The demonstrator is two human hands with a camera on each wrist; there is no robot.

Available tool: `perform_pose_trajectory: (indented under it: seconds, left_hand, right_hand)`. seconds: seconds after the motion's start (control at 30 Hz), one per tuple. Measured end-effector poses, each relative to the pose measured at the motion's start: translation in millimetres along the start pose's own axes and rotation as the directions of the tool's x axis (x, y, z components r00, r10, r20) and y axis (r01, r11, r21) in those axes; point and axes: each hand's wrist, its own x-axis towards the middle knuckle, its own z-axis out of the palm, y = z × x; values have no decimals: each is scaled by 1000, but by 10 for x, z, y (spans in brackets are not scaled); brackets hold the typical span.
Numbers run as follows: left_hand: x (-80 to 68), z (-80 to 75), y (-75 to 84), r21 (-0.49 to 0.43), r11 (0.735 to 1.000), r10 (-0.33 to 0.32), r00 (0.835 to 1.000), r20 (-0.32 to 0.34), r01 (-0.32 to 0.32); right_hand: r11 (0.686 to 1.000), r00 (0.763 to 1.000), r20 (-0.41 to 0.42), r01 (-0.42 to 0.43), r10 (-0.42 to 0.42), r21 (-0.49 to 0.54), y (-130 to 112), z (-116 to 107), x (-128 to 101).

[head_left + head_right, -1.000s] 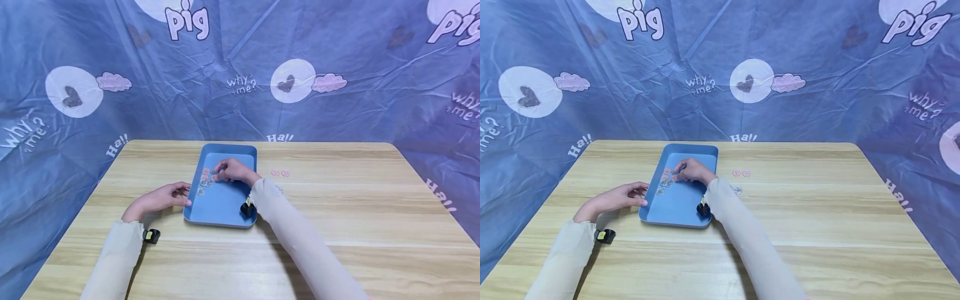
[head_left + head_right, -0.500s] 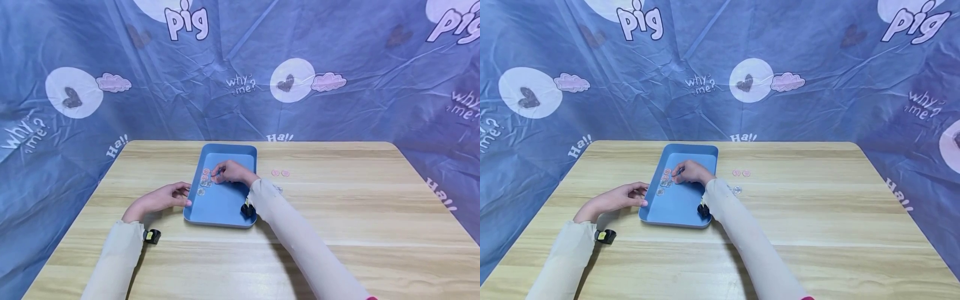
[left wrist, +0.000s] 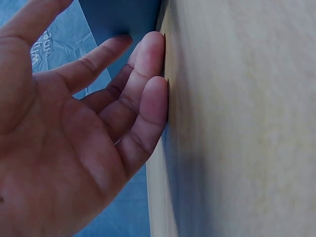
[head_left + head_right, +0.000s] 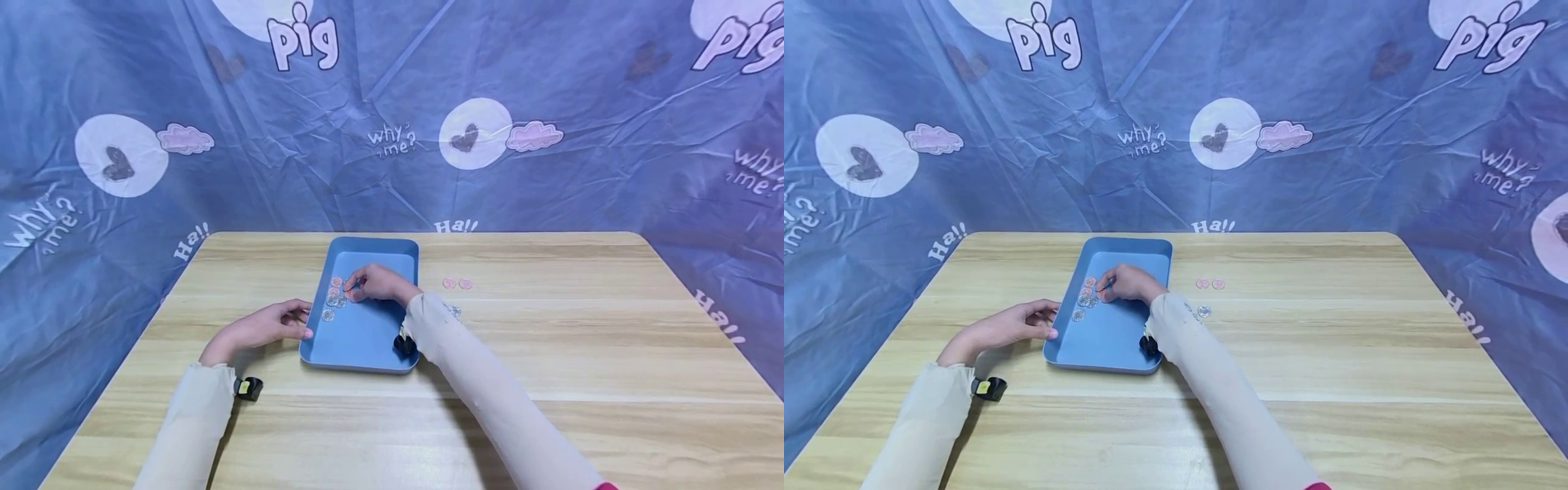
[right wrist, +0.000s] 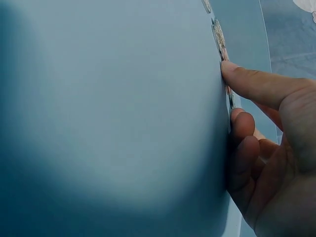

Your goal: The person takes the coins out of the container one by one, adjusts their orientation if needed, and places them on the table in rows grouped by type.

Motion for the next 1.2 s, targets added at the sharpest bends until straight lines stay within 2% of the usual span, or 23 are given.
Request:
perform_pose_trajectory:
  seconds: [0.33,0.73,1.07,1.2]
  left_hand:
    - [-3,24,-13,1,1000,11,1000,2,-11]
    - [-11,14,-14,-16,1000,2,1000,-9,-2]
    - [-4,13,-8,-22,1000,-3,1000,-6,3]
    - [-2,10,-11,-12,1000,-2,1000,-6,2]
  right_hand:
    - [1000,1000,21,5,-5,-9,23,21,0]
    - [993,999,26,-30,28,117,17,7,-32]
    - [990,999,9,-39,38,134,26,-17,-39]
    - [982,998,11,-58,57,179,20,-42,-60]
